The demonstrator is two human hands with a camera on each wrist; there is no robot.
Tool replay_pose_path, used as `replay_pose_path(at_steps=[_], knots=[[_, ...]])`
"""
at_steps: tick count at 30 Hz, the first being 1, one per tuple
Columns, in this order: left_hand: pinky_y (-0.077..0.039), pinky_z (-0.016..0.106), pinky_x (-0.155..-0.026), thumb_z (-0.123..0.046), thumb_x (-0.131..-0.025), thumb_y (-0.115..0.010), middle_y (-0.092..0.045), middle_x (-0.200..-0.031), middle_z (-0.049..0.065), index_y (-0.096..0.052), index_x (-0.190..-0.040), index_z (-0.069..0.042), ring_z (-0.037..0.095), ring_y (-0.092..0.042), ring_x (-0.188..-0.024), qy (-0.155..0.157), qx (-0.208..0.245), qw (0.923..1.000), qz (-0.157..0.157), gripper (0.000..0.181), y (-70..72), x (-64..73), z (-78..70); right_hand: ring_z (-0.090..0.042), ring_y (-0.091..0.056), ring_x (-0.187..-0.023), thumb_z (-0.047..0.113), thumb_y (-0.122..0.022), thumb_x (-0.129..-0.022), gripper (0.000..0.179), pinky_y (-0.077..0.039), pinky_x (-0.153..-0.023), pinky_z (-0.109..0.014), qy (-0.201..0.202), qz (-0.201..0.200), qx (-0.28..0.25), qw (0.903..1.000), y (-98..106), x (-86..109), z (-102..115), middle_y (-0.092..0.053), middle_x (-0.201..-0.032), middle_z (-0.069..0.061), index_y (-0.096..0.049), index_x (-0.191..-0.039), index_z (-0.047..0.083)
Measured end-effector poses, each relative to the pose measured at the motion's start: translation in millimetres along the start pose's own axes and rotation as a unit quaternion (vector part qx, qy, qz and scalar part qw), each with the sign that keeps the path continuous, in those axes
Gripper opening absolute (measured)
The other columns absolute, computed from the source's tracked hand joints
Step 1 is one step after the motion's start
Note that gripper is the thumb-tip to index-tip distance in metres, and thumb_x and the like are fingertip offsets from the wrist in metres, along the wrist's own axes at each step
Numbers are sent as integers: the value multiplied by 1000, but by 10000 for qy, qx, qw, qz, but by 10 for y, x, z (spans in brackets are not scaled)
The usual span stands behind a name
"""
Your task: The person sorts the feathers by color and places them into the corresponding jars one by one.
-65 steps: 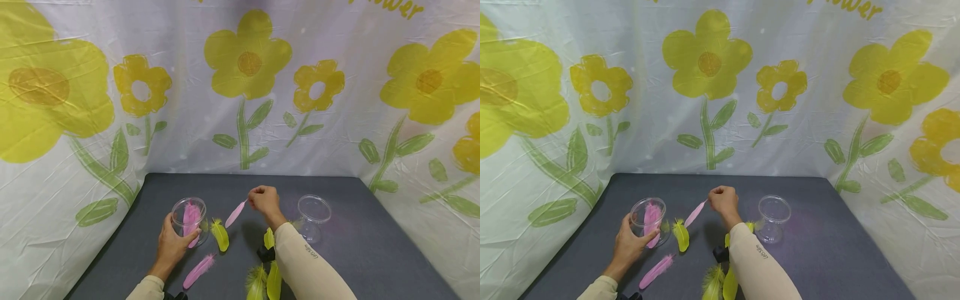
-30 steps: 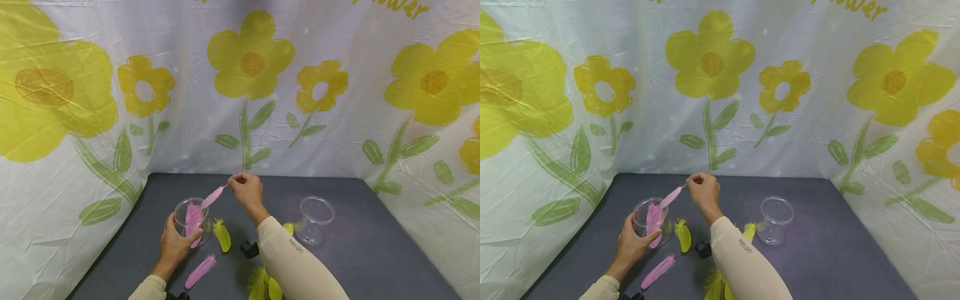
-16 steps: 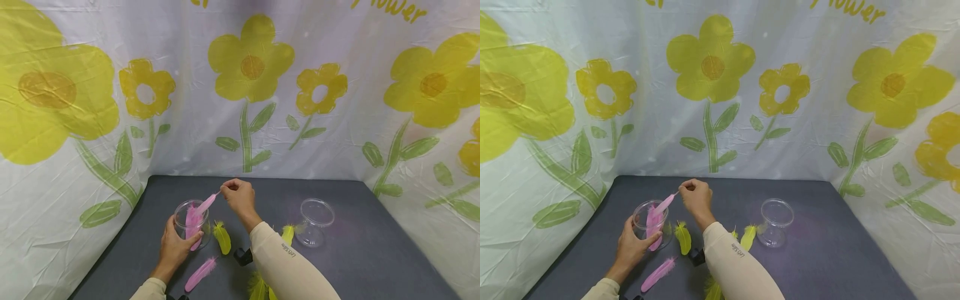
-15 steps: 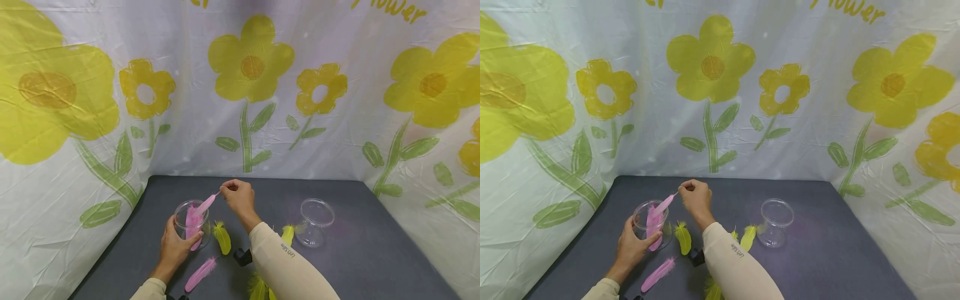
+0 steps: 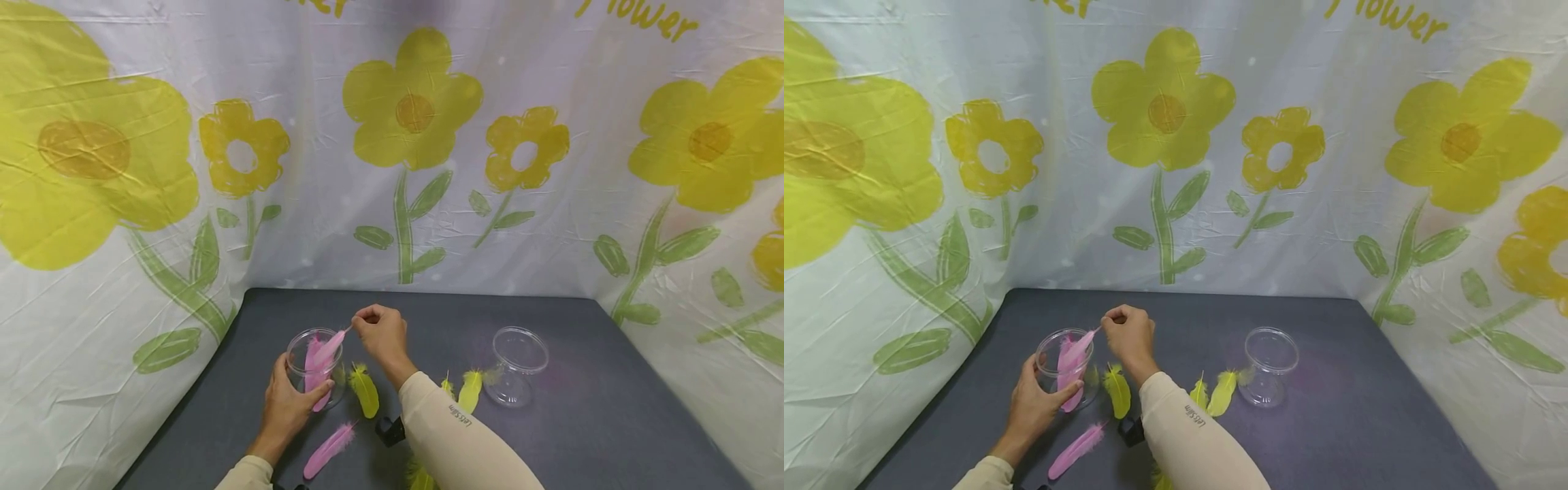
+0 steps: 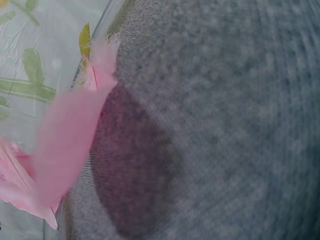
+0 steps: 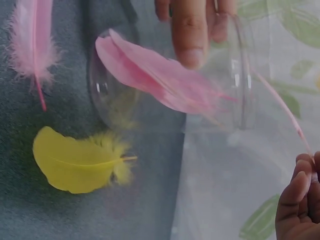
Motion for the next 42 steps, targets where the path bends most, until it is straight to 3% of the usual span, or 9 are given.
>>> replay_pose_path(at_steps=[22,29,42], knots=[[-30,60,-101,-39,-68,-88,-38,-139,27,-28,-143,1,44,-37,-127,19,57,10000,72,104,-1,-4,-6,-6,-57,-68,19,-73,-86,7,-50,-64,-28,283,286,449,9982,-280,127,-97,-62,-70,16,-74,-80,20],[-31,60,-100,-40,-68,-88,-39,-139,27,-29,-142,1,44,-39,-126,-27,57,10000,6,104,5,-3,5,-5,-58,-67,16,-73,-87,4,-51,-62,-27,574,357,473,9966,-320,145,-69,-63,-71,14,-75,-83,16],[-34,59,-98,-37,-66,-89,-41,-136,27,-31,-141,-1,44,-43,-122,-100,48,9999,-48,102,3,1,0,-3,-58,-65,19,-75,-85,5,-49,-61,-25,729,685,851,9913,-422,194,12,-64,-72,16,-75,-80,20]])
Point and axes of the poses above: each hand's wrist, its own x-axis away from the middle knuckle, its own y-axis out of the back of the hand, z = x × y, the point moved 5 cm from there along -x, towards the middle knuckle
